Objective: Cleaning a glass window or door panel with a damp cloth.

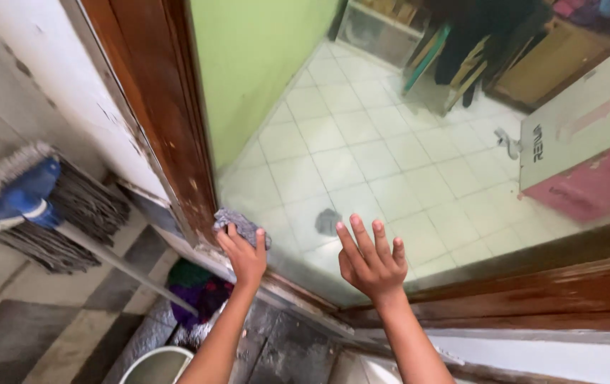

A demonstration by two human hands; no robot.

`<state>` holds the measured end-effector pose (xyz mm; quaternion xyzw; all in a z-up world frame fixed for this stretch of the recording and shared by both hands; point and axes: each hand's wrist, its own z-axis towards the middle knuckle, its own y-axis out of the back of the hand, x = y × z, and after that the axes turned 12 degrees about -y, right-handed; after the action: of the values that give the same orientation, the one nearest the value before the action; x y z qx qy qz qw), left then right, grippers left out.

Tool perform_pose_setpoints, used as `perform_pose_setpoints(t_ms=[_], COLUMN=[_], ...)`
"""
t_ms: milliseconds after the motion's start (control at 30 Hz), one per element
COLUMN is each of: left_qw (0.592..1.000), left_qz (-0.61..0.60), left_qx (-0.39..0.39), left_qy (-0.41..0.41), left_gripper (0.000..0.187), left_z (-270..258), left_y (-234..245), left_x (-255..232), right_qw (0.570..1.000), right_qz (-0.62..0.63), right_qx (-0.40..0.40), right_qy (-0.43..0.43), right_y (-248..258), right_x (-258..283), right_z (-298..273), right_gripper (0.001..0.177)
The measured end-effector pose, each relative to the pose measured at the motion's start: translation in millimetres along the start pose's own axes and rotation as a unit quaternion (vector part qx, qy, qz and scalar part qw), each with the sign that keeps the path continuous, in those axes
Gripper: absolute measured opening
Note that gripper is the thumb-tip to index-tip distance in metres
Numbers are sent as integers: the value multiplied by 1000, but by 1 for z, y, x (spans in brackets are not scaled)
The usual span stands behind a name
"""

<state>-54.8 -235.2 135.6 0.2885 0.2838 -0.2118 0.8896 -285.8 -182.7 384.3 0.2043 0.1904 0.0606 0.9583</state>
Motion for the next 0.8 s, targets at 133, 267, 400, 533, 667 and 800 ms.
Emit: perform_pose_setpoints(t_ms=[133, 267, 400, 533, 667, 800], left_qw=[997, 994, 978, 975, 935, 863], left_qz=[-13, 1, -32, -33, -144, -291], left_qx=[43, 14, 11, 57, 176, 276], left_qy=[56, 104, 206, 212, 271, 307], left_gripper=[77, 75, 78, 81, 82, 77], left_z=[-31, -55, -95, -179, -262, -331], left_y=[-10, -36, -58, -105, -123, -147], left_x=[2, -5, -26, -25, -39, -31], right_qw=[993, 947, 837, 719, 349, 90], right_qz=[71, 158, 262, 325, 444, 528], right_qx=[88, 278, 448, 493, 435, 262], right_qy=[-15, -31, -176, -366, -701, -803], right_y=[-8, -1, 11, -19, -49, -79], right_x=[15, 38, 56, 80, 109, 123], right_z=[-77, -167, -254, -382, -453, -487], right_gripper=[58, 59, 56, 45, 41, 32])
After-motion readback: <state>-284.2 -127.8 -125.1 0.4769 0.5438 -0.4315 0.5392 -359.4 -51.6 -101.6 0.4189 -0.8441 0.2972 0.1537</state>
